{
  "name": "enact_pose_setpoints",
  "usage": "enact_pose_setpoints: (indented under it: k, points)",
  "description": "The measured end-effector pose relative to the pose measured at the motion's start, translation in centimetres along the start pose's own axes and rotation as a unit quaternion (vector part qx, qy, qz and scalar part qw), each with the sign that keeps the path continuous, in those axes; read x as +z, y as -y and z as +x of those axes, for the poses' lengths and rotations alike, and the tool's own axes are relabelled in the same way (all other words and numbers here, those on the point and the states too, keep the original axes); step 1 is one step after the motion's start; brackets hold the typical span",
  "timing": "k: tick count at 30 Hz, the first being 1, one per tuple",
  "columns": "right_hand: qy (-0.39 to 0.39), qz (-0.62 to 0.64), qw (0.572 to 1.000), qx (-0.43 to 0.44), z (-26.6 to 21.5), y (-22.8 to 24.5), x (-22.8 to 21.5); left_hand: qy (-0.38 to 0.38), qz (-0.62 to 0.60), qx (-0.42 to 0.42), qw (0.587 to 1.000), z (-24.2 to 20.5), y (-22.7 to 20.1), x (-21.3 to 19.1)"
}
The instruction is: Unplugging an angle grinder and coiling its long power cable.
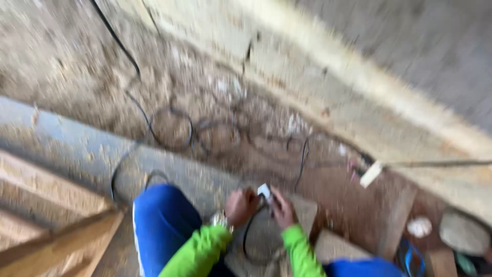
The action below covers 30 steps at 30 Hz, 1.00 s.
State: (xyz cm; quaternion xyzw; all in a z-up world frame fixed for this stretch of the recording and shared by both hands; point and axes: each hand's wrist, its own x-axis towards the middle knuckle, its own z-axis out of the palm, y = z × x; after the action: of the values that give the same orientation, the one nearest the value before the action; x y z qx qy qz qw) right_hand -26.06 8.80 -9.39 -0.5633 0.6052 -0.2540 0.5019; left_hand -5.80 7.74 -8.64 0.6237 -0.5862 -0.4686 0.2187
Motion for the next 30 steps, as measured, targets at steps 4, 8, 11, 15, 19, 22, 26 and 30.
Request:
enact_pose_setpoints:
  k: [4,8,11,15,19,22,26,30]
  points:
    - [0.012,0.062,0.998,0.005,1.0,-1.5,-0.1,-0.019,0.01,0.033,0.999,0.6,-0.3,-0.4]
    - [0.003,0.022,1.0,0.0,1.5,-2.7,-0.3,-0.014,0.011,0.049,0.999,0.9,0.0,-0.1]
    - [0.022,0.029,0.999,0.011,1.9,-2.6,-0.5,-0.02,0.003,0.048,0.999,0.8,-1.2,-0.8]
    - [0.044,-0.015,0.999,0.026,2.0,-2.8,-0.8,0.029,0.062,0.002,0.998,0.5,-2.3,-1.0]
    - [0.04,-0.036,0.998,0.015,2.7,-5.8,-0.5,0.056,0.095,0.007,0.994,1.0,-2.6,-1.2]
    - [0.031,0.053,0.985,0.159,2.7,-2.1,-0.9,0.056,0.1,0.041,0.993,0.9,-4.3,-2.3]
    - [0.02,0.099,0.987,0.125,3.0,-3.8,-0.6,0.057,0.071,0.036,0.995,1.2,-2.5,-0.1]
    - [0.049,0.04,0.998,0.004,2.6,-4.1,-0.7,0.016,0.122,0.101,0.987,1.1,-1.2,1.8]
